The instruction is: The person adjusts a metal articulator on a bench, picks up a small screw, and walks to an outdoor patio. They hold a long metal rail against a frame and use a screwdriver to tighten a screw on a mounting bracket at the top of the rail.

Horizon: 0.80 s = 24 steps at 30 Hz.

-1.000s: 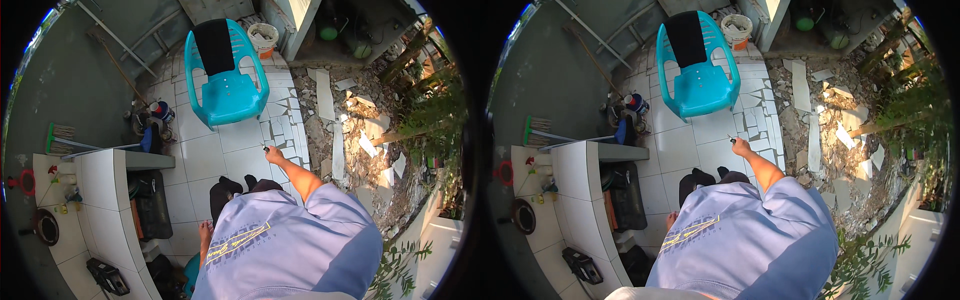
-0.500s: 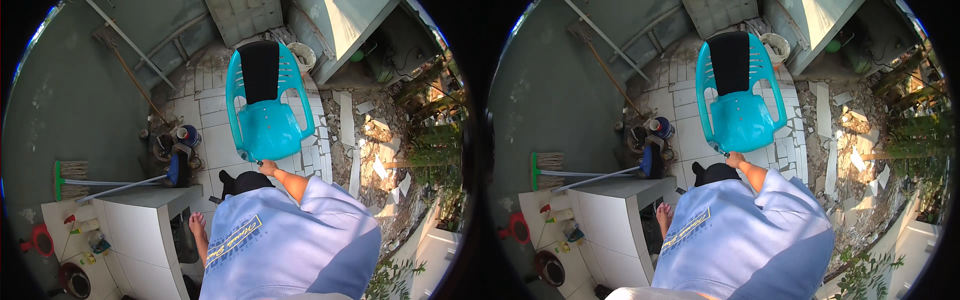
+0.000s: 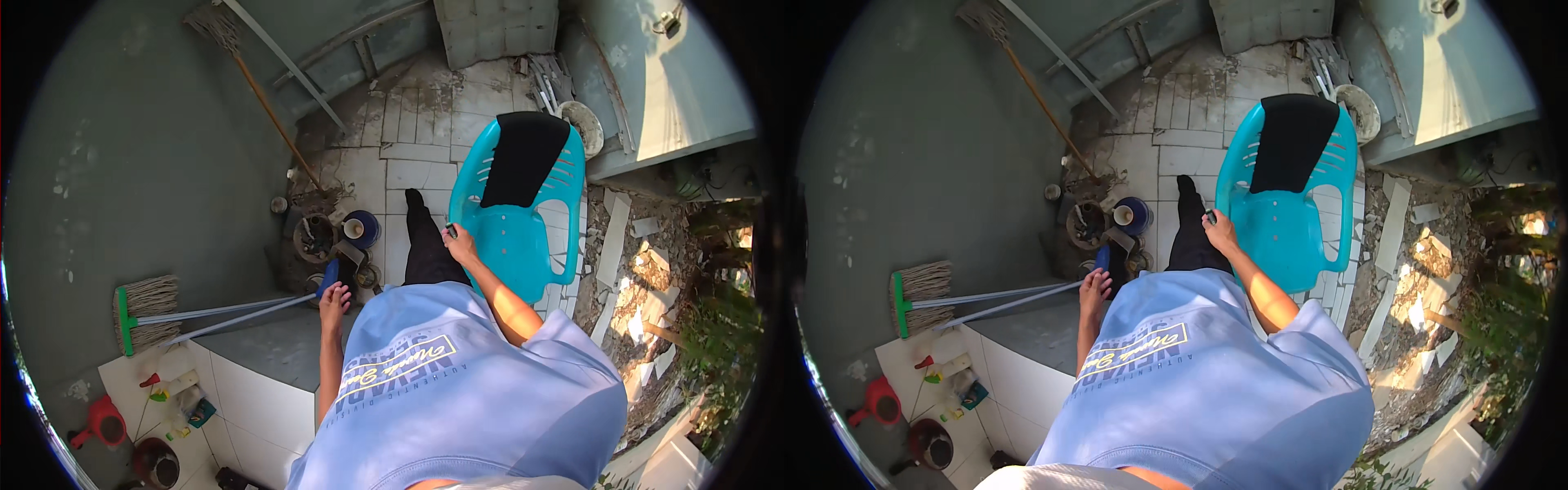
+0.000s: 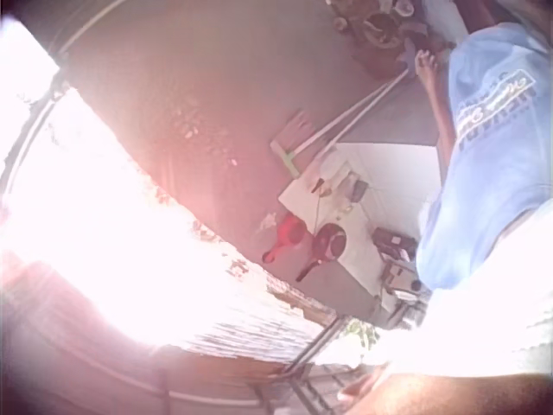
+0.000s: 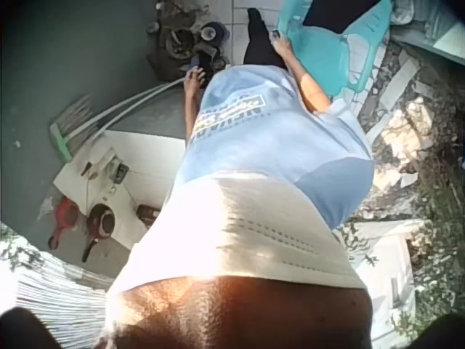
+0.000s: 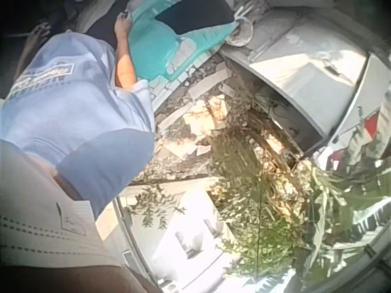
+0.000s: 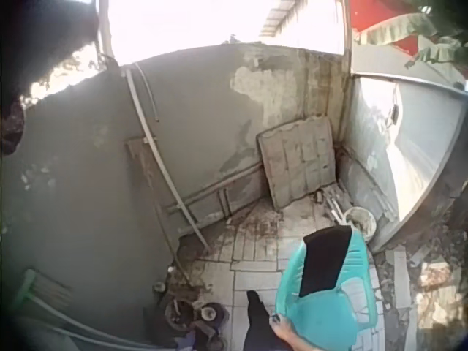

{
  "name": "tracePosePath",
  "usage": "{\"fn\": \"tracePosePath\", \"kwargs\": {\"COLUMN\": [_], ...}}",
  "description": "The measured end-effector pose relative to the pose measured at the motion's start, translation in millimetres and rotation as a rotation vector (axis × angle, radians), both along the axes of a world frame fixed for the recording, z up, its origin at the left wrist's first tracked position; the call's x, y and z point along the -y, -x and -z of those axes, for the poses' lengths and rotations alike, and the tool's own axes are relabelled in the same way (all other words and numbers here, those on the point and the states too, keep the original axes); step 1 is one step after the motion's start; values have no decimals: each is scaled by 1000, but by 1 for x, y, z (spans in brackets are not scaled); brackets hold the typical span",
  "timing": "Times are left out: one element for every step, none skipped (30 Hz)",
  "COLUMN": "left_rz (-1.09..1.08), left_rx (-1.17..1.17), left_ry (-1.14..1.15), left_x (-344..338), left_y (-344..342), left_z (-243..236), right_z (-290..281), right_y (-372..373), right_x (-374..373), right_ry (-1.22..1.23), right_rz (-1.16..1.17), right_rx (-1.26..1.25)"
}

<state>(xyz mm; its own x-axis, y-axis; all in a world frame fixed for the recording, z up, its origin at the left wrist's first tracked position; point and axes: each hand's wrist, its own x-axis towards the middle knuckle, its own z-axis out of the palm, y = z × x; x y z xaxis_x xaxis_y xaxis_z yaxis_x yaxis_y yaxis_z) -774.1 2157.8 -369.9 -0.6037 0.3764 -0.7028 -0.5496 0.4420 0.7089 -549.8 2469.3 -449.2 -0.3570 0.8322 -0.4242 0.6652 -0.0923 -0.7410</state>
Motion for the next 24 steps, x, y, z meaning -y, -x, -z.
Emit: {"fn": "tracePosePath", "kwargs": {"left_rz": [6,-27,-30,-35,-34,-1,17,7,-13,28,67,67,66,47,4,-34,-46,-56,-69,-100,-113,-172,-233,-240], "left_rx": [-19,-23,-32,-62,-92,-123,-147,-195,-209,-370,-523,-610,-694,-688,-688,-691,-698,-728,-759,-799,-804,-861,-917,-922], "left_ry": [-11,-2,-5,36,-2,-59,-102,-120,-117,-223,-326,-350,-369,-368,-419,-470,-472,-503,-533,-534,-532,-555,-575,-585], "left_x": [-29,-57,-80,-110,-142,-179,-208,-240,-267,-294,-318,-345,-367,-385,-403,-419,-434,-447,-458,-469,-478,-486,-493,-505], "left_y": [23,41,61,78,98,120,136,153,175,196,214,232,245,258,273,289,305,319,335,353,375,399,422,448], "left_z": [0,-2,3,-7,-12,-22,-41,-61,-73,-81,-87,-107,-129,-141,-151,-161,-170,-175,-181,-187,-192,-197,-202,-209], "right_z": [-2,-11,-14,-42,-62,-62,-74,-87,-102,-113,-126,-138,-147,-151,-155,-158,-162,-164,-169,-173,-182,-194,-200,-199], "right_y": [20,40,57,81,99,112,134,154,169,182,195,207,218,230,244,258,272,285,300,314,330,344,359,370], "right_x": [-19,-48,-76,-102,-129,-160,-189,-217,-238,-263,-283,-304,-320,-334,-345,-354,-361,-364,-366,-367,-369,-369,-371,-376], "right_ry": [89,155,295,316,344,383,377,407,447,454,457,473,494,449,447,428,410,409,427,445,446,391,336,360], "right_rz": [26,47,93,77,70,44,9,-32,-61,-99,-114,-139,-165,-217,-234,-230,-225,-233,-241,-248,-262,-340,-419,-437], "right_rx": [-81,-167,-303,-312,-380,-478,-492,-505,-511,-542,-532,-568,-600,-589,-586,-572,-558,-558,-597,-636,-635,-644,-652,-675]}}
